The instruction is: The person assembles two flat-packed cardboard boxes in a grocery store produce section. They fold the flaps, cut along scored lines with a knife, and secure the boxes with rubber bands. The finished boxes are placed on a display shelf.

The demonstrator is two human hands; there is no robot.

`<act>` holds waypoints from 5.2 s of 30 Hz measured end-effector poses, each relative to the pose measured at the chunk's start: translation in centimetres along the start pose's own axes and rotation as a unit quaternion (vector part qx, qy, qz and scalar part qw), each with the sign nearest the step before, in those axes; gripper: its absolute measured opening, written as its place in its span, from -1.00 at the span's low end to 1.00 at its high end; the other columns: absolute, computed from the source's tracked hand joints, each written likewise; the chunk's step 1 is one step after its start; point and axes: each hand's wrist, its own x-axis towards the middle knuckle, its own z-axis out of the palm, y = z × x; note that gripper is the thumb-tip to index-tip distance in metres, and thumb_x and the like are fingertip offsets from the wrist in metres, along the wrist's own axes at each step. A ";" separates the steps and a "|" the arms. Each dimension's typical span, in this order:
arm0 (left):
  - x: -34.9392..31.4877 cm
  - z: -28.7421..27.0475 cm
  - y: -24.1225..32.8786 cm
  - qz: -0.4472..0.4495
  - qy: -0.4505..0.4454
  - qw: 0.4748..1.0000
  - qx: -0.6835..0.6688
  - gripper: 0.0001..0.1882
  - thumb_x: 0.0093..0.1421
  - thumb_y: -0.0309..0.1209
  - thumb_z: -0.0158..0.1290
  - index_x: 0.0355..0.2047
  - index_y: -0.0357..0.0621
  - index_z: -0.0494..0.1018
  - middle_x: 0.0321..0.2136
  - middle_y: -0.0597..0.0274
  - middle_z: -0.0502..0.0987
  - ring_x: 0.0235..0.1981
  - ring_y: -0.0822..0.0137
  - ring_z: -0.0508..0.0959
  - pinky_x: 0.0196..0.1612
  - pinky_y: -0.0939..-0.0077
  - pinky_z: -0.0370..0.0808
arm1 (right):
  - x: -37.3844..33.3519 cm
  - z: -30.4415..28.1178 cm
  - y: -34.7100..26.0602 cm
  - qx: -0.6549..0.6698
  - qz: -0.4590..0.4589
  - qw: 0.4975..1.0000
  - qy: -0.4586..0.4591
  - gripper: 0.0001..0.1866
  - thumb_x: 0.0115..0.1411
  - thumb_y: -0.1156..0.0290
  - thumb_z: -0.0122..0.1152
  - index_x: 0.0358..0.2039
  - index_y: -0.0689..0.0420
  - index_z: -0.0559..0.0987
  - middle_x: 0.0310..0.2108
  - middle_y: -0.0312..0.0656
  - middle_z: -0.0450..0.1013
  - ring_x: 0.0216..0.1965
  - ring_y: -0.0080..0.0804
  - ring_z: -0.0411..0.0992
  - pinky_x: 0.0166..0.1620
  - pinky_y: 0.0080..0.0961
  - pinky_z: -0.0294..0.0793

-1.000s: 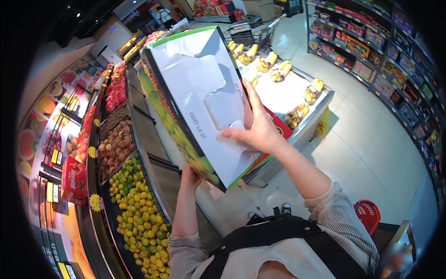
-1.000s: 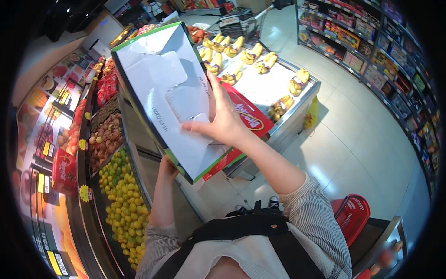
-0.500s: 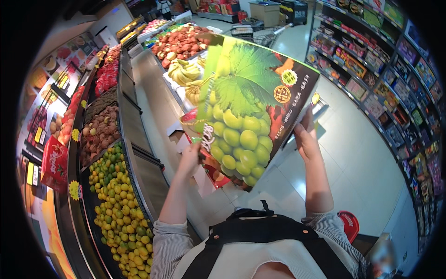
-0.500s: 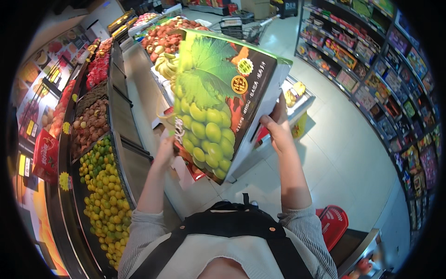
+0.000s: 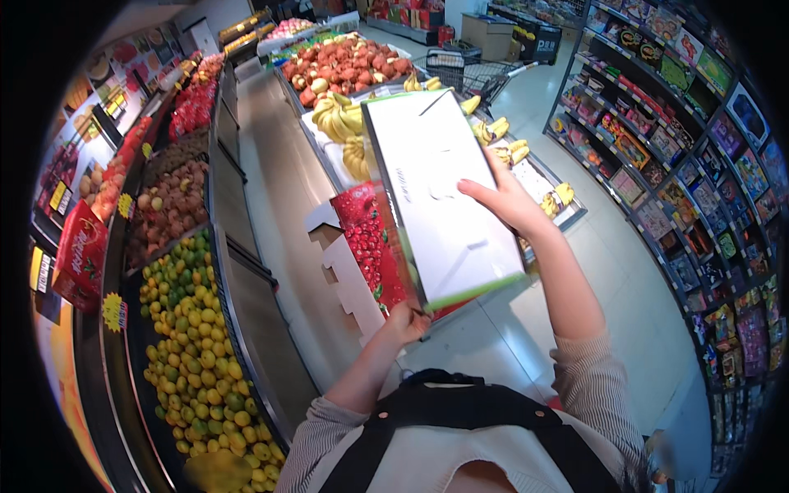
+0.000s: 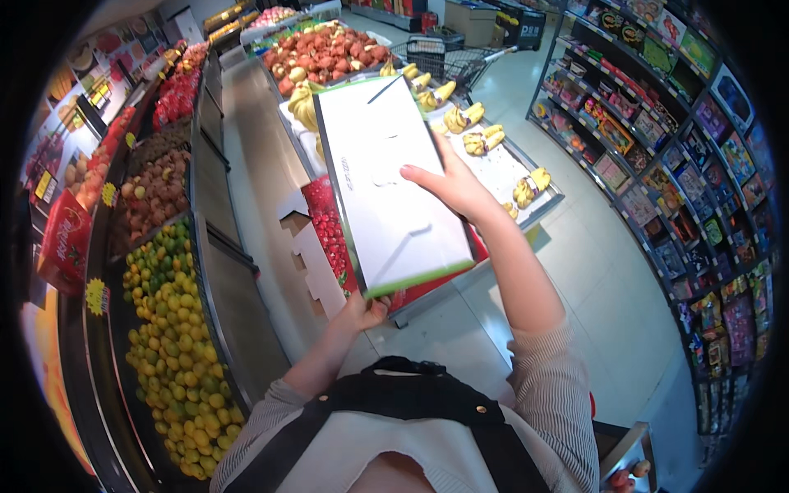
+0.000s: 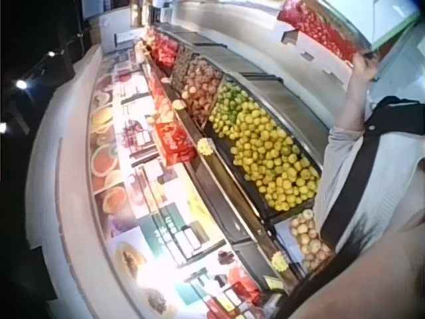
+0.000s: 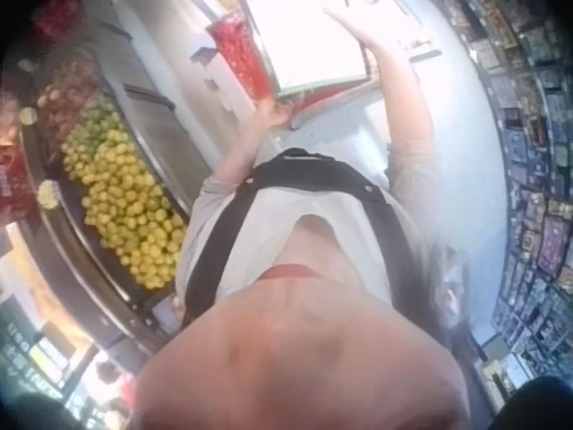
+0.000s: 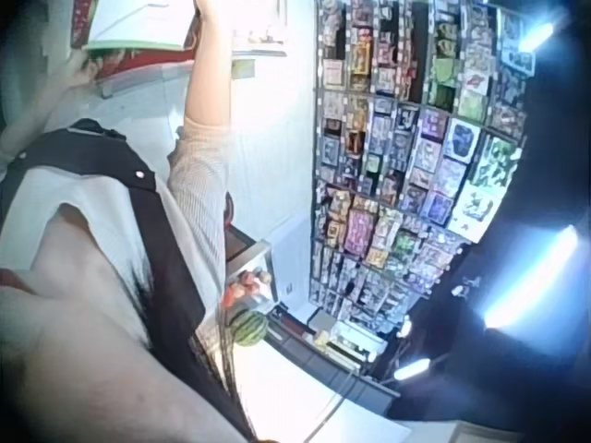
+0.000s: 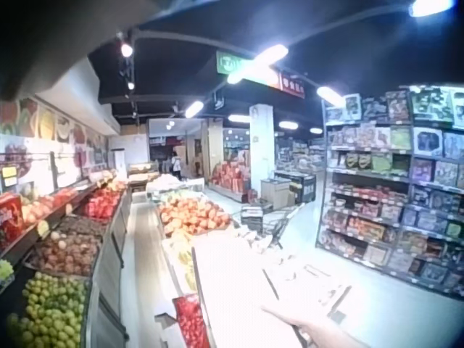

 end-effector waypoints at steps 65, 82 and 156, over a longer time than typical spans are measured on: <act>3.5 20.6 6.5 0.400 0.435 0.510 0.625 -0.44 0.41 -0.06 -0.06 0.20 -0.27 0.36 -0.14 0.06 0.57 -0.13 0.35 0.56 -0.03 0.50 0.46 | 9.9 4.5 7.1 -0.219 -0.504 0.782 -0.294 -0.79 0.23 0.31 0.20 -0.17 0.11 0.56 -0.12 -0.16 0.44 0.03 -0.18 0.40 0.27 -0.08 0.24; 6.5 21.3 -8.8 0.321 0.464 0.027 0.825 0.09 -0.02 0.13 0.30 0.19 -0.62 0.16 0.25 -0.51 0.13 0.29 -0.33 0.20 0.31 -0.03 0.22 | 12.6 4.9 9.5 -0.146 -0.562 0.757 -0.301 -0.72 0.31 0.34 0.04 -0.53 0.14 0.53 -0.56 -0.21 0.33 -0.37 -0.18 0.34 -0.10 -0.30 0.29; 2.7 34.9 -5.5 0.495 0.157 0.128 0.845 -0.66 0.29 -0.35 0.10 0.04 -0.18 0.46 -0.29 0.04 0.61 -0.28 0.06 0.62 -0.14 0.28 0.54 | 9.0 -4.6 -5.0 0.114 -0.530 0.840 0.012 -0.45 0.45 0.16 -0.12 -0.68 0.19 0.26 -0.64 -0.30 0.21 -0.64 -0.63 0.12 -0.53 -0.63 -0.02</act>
